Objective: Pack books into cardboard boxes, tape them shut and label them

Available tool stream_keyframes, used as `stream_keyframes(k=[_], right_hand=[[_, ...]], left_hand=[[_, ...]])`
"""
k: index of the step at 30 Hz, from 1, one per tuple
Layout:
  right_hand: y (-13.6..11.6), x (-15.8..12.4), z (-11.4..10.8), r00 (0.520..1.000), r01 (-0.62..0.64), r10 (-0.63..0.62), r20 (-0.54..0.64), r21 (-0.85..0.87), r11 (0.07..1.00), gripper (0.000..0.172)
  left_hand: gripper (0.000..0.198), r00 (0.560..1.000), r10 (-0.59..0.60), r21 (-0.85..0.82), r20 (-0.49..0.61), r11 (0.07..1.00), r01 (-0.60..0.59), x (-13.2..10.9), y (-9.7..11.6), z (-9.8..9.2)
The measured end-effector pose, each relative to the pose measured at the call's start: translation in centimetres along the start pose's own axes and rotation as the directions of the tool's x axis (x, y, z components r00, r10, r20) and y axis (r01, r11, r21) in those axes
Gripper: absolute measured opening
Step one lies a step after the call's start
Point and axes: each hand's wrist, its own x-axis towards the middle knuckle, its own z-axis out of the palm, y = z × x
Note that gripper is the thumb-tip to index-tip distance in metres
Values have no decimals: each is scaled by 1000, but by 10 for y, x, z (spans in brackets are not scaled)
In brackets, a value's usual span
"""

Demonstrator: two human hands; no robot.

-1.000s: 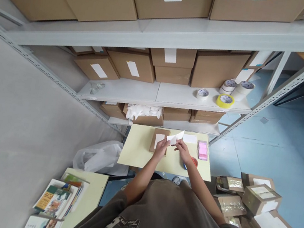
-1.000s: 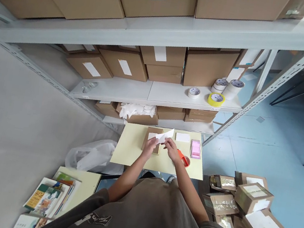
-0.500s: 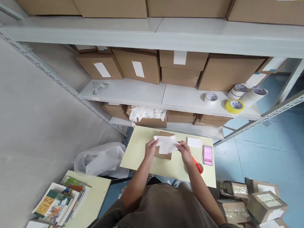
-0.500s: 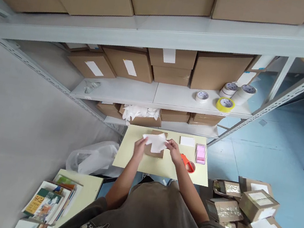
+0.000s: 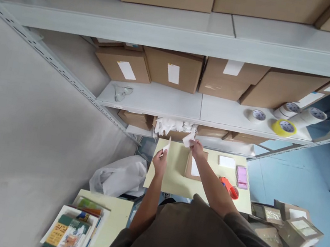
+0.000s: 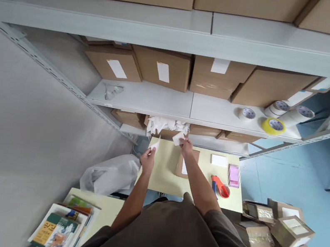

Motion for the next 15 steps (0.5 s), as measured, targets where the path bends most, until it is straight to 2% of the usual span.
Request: stream_keyframes(k=[4,8,10,12,15], right_hand=[[20,49,62,989,-93,89,-117,-29,995,40],[29,88,98,958,-172,154,-243,-51,984,28],[28,99,105,941,-218,194,-278,-58,974,19],[28,101,104,930,-233,210,-301,-40,972,19],[29,87,93,957,-124,120,-266,1,992,23]], left_hand=[[54,993,36,-3,113,999,-36,10,-10,-11],[49,981,92,28,168,995,-98,25,-14,-27],[45,978,107,48,181,992,-117,31,-15,-33],[44,974,116,55,193,990,-129,36,-17,-37],[42,969,132,35,208,989,-142,40,-21,-39]])
